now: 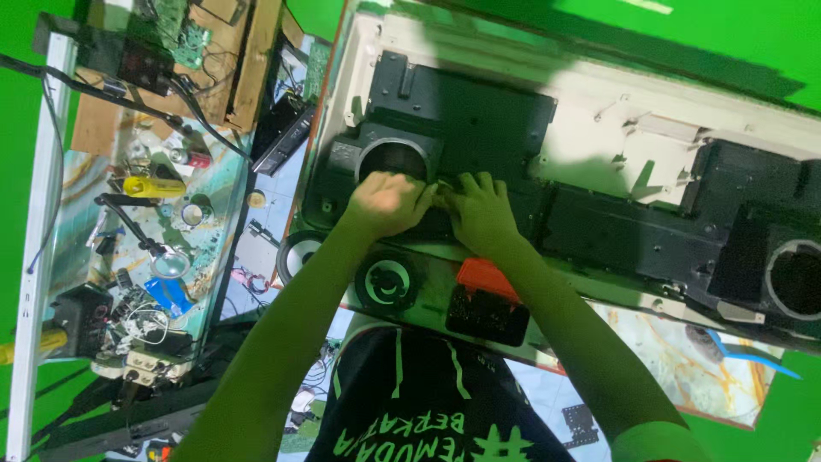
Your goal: The person disassembles and repairs an electronic keyboard instrument chassis on a workbench, using screwdrivers to remove internal panels, unhooking wires, and cleaning the interior surfaces with a sponge.
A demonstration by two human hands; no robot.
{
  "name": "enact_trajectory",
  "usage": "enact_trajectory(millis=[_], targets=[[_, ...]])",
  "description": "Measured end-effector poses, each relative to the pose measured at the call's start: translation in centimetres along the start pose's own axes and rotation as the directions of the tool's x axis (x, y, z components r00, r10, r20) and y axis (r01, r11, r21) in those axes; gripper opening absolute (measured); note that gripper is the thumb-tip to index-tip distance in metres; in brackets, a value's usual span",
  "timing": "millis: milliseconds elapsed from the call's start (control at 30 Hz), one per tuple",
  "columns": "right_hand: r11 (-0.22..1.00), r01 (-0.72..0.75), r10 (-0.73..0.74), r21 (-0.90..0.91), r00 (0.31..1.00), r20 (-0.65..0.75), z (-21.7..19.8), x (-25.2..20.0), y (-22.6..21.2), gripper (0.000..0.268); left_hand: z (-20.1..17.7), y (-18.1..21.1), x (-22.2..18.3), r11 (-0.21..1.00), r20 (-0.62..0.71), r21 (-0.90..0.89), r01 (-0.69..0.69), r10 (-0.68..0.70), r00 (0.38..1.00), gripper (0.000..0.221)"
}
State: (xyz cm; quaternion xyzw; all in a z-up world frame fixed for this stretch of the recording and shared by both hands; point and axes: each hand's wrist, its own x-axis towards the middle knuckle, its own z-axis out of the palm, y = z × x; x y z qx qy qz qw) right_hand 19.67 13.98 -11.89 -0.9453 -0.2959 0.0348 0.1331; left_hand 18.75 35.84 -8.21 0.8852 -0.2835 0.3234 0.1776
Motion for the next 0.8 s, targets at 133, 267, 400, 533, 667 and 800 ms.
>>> enact_trajectory(millis=[133, 267, 400, 533, 667, 800], targets=[[0.986, -0.130, 0.138, 0.109, 0.988, -0.068, 0.4, 0.2, 0.0, 0.042, 0.8, 0.0, -1.3, 1.000, -0.012, 0.009, -0.019, 0.019, 1.000, 0.035], [0.974, -0.121, 0.086, 0.191, 0.979, 0.183, 0.7, -1.4, -0.5, 0.038, 1.7, -0.2, -2.6, 0.999, 0.019, 0.013, -0.030, 0.030, 0.999, 0.040], [0.967, -0.101, 0.024, 0.234, 0.950, 0.310, 1.3, -1.8, -1.8, 0.038, 2.3, -1.2, -2.6, 0.993, 0.001, 0.075, -0.087, 0.088, 0.996, 0.032], [0.949, -0.106, -0.021, 0.298, 0.919, 0.395, 1.7, -1.1, -1.2, 0.043, 1.0, -0.5, -2.5, 0.997, -0.022, 0.050, -0.058, 0.059, 0.998, 0.039], [0.971, -0.179, 0.165, 0.156, 0.981, 0.097, 1.3, -0.3, 1.4, 0.034, 0.3, -0.1, -0.8, 0.997, -0.047, 0.067, -0.049, 0.052, 0.998, 0.038], [0.943, -0.162, 0.145, 0.291, 0.986, 0.080, 2.1, -0.6, 1.4, 0.029, -0.1, 0.3, -0.8, 0.998, -0.019, 0.068, -0.015, 0.016, 1.000, 0.028]])
